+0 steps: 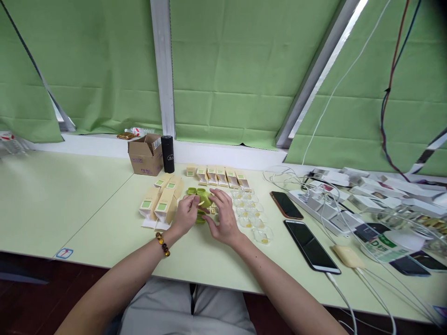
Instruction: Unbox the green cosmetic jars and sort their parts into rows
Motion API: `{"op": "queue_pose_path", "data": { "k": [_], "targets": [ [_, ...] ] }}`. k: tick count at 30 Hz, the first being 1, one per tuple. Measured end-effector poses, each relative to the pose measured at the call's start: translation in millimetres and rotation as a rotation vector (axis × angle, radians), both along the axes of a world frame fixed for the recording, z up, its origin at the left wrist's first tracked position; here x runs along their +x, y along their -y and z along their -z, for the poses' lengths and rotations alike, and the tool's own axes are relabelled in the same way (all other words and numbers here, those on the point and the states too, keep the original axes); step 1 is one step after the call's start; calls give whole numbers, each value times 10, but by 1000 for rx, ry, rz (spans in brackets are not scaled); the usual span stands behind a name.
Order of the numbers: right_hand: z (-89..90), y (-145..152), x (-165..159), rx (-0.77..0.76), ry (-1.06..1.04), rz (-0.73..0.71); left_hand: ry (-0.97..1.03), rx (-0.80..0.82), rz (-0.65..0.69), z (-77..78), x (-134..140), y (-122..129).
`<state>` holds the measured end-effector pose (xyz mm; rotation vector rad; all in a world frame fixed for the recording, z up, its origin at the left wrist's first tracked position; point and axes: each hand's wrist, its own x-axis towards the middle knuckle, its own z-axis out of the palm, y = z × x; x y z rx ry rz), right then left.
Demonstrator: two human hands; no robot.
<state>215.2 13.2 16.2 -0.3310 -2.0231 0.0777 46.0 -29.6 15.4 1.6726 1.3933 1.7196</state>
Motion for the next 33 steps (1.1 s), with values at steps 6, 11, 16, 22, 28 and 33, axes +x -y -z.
{"op": "queue_pose_path", "data": {
  "k": [6, 11, 16, 22, 28, 33],
  "targets": [
    [55, -23, -37, -3, -56, 6, -99, 24, 24, -26, 58, 35],
    [105, -73, -3, -36, -134, -4, -275, 56, 90, -67, 51, 87],
    [88, -78, 66, -139, -143, 13, -274, 234, -75, -105, 2, 112],
    [80, -72, 90, -184, -129, 21, -392, 365, -54, -75, 14, 71],
    [104, -71, 79, -158, -133, -19, -339, 366, -74, -37, 24, 33],
    [135, -94, 83, -153, -146, -35, -252, 298, -36, -40, 19, 45]
  ]
}}
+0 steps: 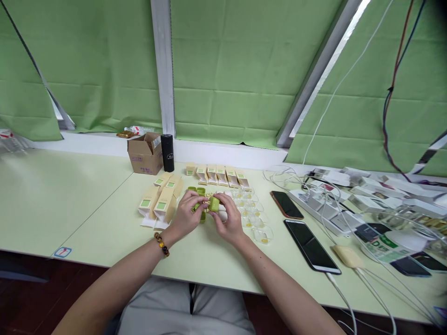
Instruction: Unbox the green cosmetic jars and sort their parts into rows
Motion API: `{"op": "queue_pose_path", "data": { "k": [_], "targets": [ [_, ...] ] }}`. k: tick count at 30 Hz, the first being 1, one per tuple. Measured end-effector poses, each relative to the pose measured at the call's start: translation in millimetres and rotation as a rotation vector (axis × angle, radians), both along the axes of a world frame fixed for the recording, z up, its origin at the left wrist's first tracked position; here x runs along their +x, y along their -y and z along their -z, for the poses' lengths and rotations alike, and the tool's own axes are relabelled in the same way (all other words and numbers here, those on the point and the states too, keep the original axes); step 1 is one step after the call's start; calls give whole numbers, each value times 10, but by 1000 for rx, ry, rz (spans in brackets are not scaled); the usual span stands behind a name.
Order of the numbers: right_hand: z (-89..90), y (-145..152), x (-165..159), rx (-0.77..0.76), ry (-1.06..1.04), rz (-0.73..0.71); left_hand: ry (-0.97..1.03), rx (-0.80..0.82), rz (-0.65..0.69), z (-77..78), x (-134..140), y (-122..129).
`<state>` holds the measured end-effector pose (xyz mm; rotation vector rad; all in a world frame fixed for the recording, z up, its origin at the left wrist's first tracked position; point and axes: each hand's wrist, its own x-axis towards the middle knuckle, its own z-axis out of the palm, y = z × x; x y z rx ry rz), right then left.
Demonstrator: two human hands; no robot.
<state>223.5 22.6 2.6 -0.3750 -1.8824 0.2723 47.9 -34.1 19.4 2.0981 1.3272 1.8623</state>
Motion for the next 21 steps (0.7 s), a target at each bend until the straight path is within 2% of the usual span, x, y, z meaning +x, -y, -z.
{"op": "queue_pose_path", "data": {
  "k": [4, 9, 21],
  "targets": [
    [14, -4, 3, 6, 20, -9, 52, -56, 39, 18, 3, 2],
    [12, 13, -7, 14, 25, -4, 74, -67, 26, 50, 13, -5],
    [30, 20, -6, 21, 71, -5, 11, 1, -4, 28, 24, 10]
  ]
}}
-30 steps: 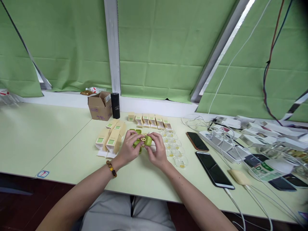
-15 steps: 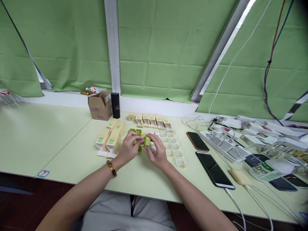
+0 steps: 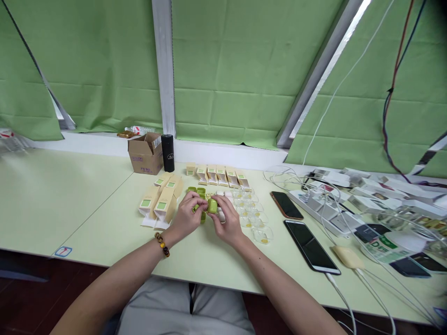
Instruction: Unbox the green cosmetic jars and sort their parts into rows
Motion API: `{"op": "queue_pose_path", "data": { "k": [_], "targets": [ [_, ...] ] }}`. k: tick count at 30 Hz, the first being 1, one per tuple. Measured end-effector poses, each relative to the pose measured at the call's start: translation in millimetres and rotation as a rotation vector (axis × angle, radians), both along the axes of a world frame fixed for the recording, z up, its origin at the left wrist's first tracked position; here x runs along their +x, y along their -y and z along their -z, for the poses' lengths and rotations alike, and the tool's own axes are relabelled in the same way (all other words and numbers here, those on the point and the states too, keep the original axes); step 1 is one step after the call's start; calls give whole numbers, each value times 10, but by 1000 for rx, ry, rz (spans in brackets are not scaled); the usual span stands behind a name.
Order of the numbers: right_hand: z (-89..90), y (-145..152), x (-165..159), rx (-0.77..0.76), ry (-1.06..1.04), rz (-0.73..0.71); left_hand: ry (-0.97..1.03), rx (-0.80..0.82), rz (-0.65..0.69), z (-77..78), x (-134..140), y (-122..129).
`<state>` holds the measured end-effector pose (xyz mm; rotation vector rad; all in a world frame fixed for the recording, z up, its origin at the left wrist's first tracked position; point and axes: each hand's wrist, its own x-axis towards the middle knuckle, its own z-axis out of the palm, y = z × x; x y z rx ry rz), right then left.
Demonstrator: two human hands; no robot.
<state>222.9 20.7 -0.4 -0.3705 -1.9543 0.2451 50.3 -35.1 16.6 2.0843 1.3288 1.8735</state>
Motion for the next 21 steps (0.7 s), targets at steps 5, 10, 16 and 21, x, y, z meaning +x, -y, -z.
{"op": "queue_pose_path", "data": {
  "k": [5, 10, 16, 21],
  "targets": [
    [-21, 6, 6, 2, -5, -13, 6, -12, 10, 18, 1, -4],
    [-102, 34, -7, -36, -50, -4, 57, -88, 44, -1, 2, 27],
    [-129, 12, 9, 11, -9, -21, 19, -133, 71, -78, -21, 24],
    [-109, -14, 40, 42, 6, -8, 84, -251, 220, -38, -13, -38]
  ]
}}
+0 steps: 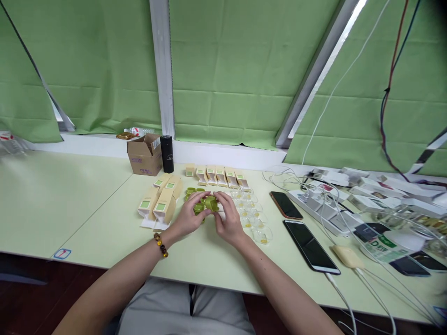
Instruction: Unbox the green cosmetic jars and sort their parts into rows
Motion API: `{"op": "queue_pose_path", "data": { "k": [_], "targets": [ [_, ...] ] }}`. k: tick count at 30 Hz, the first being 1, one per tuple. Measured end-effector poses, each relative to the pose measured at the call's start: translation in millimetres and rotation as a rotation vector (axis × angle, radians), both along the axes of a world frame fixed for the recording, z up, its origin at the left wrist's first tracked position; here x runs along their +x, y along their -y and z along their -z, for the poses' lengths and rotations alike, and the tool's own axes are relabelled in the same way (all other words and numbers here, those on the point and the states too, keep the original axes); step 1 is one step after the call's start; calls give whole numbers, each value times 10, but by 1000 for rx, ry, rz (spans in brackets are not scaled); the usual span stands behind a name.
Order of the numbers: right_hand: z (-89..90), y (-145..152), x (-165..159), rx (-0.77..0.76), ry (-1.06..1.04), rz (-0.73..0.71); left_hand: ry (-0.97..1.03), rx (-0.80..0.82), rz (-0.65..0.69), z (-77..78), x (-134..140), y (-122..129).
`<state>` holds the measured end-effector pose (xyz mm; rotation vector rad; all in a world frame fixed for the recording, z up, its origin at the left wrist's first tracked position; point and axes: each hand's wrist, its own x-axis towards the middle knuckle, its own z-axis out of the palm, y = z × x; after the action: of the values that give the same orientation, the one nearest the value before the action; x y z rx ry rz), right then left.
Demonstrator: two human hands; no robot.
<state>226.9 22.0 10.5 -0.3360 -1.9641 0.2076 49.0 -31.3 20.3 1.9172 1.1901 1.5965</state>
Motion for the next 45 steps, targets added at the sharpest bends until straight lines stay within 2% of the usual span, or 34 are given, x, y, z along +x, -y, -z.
{"op": "queue_pose_path", "data": {
  "k": [5, 9, 18, 20, 24, 28, 45],
  "targets": [
    [-2, -11, -4, -74, -116, -37, 111, -48, -5, 97, 0, -53],
    [-5, -16, -14, -56, -137, -55, 119, -65, -43, 139, -6, -77],
    [-43, 37, -17, 3, -118, -14, -9, 3, -126, 47, 33, -4],
    [-49, 39, -10, 48, -122, 16, -71, 45, -159, 26, 38, 12],
    [-43, 15, -1, 178, -104, 169, -225, 162, -206, 15, 36, 34],
    [-17, 1, -14, 205, -44, 265, -332, 237, -209, 30, 28, 44],
    [5, 38, -43, 223, -7, 338, -436, 352, -284, -3, 49, 69]
  ]
}}
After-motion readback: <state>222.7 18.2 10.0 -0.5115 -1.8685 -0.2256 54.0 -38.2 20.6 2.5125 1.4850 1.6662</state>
